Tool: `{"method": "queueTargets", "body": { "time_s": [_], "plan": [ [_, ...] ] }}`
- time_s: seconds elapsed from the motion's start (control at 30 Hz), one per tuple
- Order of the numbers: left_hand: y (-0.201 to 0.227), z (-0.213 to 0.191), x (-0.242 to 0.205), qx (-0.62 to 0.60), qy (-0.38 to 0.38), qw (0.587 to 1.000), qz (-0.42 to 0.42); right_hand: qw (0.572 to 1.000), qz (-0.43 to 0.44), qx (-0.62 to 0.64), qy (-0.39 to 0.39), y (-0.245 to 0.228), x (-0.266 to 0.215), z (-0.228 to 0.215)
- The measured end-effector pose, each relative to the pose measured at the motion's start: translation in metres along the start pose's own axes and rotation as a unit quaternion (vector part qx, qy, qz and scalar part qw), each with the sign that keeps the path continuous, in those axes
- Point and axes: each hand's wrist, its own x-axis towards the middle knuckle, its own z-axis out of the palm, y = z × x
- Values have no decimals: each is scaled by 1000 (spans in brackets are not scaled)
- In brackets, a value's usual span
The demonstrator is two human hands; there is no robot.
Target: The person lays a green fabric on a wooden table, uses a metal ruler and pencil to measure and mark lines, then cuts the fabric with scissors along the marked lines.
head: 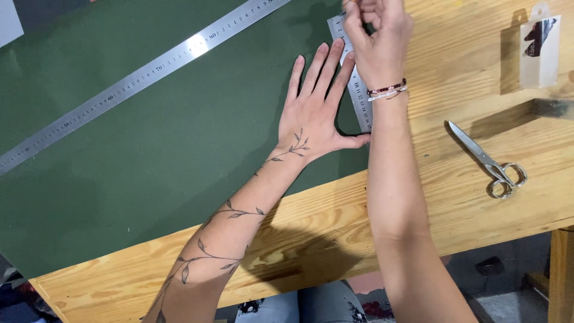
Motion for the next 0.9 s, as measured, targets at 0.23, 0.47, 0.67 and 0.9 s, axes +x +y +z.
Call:
{"method": "queueTargets", "body": {
  "time_s": [0.23,0.47,0.67,0.9],
  "plan": [
    [1,2,-1,-15,13,1000,1,989,83,89,78,13,-2,1],
    [4,-4,-2,3,-52,998,19,885,123,266,362,-23,-66,-84],
    [9,-1,1,0,-41,999,22,939,153,79,296,-108,-177,-84],
    [8,8,-4,10,4,1000,28,937,135,-288,147,-129,-242,-82]
  ]
}}
